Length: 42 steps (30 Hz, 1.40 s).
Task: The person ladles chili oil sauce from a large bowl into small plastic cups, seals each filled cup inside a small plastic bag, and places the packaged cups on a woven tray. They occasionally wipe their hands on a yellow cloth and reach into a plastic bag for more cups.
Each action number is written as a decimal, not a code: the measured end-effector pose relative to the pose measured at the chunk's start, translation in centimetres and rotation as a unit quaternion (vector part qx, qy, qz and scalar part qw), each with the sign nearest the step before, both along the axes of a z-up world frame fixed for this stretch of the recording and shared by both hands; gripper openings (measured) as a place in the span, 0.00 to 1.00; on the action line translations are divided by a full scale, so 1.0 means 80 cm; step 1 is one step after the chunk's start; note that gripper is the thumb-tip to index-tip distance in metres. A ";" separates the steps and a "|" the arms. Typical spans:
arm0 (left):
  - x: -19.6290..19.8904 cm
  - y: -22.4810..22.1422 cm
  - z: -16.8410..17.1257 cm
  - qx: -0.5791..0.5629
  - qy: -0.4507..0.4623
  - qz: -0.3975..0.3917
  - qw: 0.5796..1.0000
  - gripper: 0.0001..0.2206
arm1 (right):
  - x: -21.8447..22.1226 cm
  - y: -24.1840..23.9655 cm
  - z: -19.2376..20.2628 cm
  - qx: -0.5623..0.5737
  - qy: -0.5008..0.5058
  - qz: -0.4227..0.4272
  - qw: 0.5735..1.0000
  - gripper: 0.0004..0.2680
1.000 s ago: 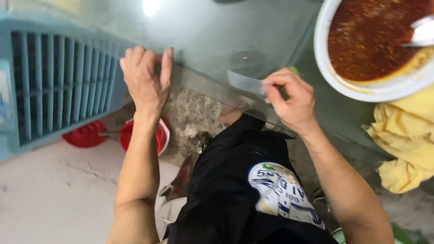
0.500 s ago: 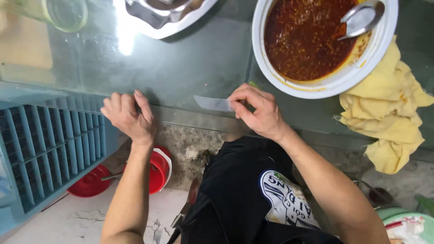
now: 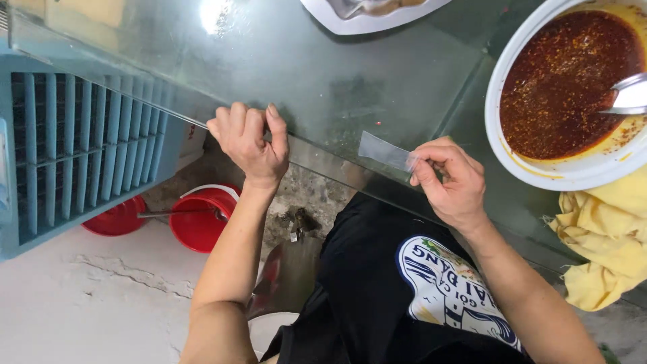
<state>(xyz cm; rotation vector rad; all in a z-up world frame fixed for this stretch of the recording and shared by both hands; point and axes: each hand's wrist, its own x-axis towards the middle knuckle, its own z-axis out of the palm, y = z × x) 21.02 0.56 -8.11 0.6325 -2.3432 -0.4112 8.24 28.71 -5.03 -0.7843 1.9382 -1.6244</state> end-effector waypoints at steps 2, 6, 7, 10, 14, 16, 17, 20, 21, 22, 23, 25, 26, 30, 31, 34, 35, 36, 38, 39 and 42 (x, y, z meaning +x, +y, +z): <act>-0.001 0.001 0.003 0.004 0.000 -0.001 1.000 0.12 | 0.001 0.001 0.000 -0.006 -0.001 0.002 1.000 0.02; -0.002 -0.001 0.005 0.008 -0.007 0.003 1.000 0.12 | -0.003 -0.005 -0.004 -0.003 0.016 -0.002 1.000 0.02; -0.001 -0.001 0.007 0.009 -0.009 0.004 1.000 0.12 | -0.001 -0.005 -0.002 -0.003 0.014 0.000 1.000 0.02; -0.003 -0.001 0.007 0.021 -0.002 0.001 1.000 0.12 | -0.001 -0.004 0.000 0.013 0.009 -0.007 1.000 0.03; -0.001 -0.005 0.008 0.019 -0.017 -0.017 1.000 0.12 | 0.002 -0.006 0.002 0.017 0.022 -0.020 0.999 0.03; -0.002 -0.006 0.006 0.014 -0.016 -0.016 1.000 0.11 | 0.002 -0.005 0.002 0.009 0.023 -0.020 0.999 0.04; -0.002 -0.008 0.005 0.009 -0.018 -0.021 1.000 0.10 | 0.002 -0.007 0.002 0.009 0.011 -0.027 1.000 0.04; 0.003 -0.010 0.009 0.003 -0.018 -0.022 1.000 0.09 | 0.007 -0.011 0.003 0.008 0.009 -0.035 0.999 0.04; -0.001 -0.010 0.010 0.013 -0.012 -0.029 0.999 0.09 | 0.005 -0.012 0.004 0.018 0.023 -0.047 0.998 0.04; 0.002 -0.011 0.010 0.002 -0.008 -0.023 1.000 0.09 | 0.007 -0.012 0.002 0.007 0.027 -0.042 0.999 0.04; 0.001 -0.010 0.009 0.006 -0.007 -0.024 1.000 0.08 | 0.006 -0.011 0.001 0.016 0.032 -0.047 0.998 0.04; -0.001 -0.011 0.007 0.001 -0.001 -0.018 1.000 0.08 | 0.004 -0.012 0.000 0.015 0.042 -0.045 0.998 0.04; -0.002 -0.011 0.007 0.005 -0.005 -0.018 1.000 0.09 | 0.005 -0.014 -0.001 0.012 0.037 -0.050 0.998 0.04; 0.001 -0.008 0.008 0.007 -0.006 -0.018 1.000 0.11 | 0.007 -0.003 -0.005 0.018 0.052 -0.065 0.996 0.03; 0.000 -0.006 0.008 -0.009 0.014 -0.015 1.000 0.11 | 0.007 0.004 -0.019 0.001 0.070 -0.062 0.996 0.03; -0.006 -0.015 0.015 -0.028 0.029 -0.001 0.999 0.12 | -0.002 0.006 -0.062 0.001 0.011 -0.088 0.996 0.02; -0.002 -0.012 0.019 -0.011 0.034 -0.010 0.999 0.12 | -0.001 0.011 -0.076 0.007 0.005 -0.104 0.995 0.02; 0.001 -0.010 0.021 0.005 0.039 -0.019 0.999 0.12 | -0.002 0.015 -0.092 0.013 0.000 -0.121 0.993 0.02; 0.004 -0.015 0.048 0.026 0.046 -0.038 0.998 0.13 | -0.017 0.028 -0.154 0.063 0.006 -0.148 0.987 0.02; 0.008 -0.016 0.061 0.059 0.040 -0.063 0.995 0.15 | -0.023 0.035 -0.184 0.124 0.000 -0.180 0.976 0.02; 0.027 -0.063 0.075 0.296 0.091 -0.091 0.946 0.08 | -0.033 0.008 -0.345 -0.070 -0.028 -0.199 0.977 0.03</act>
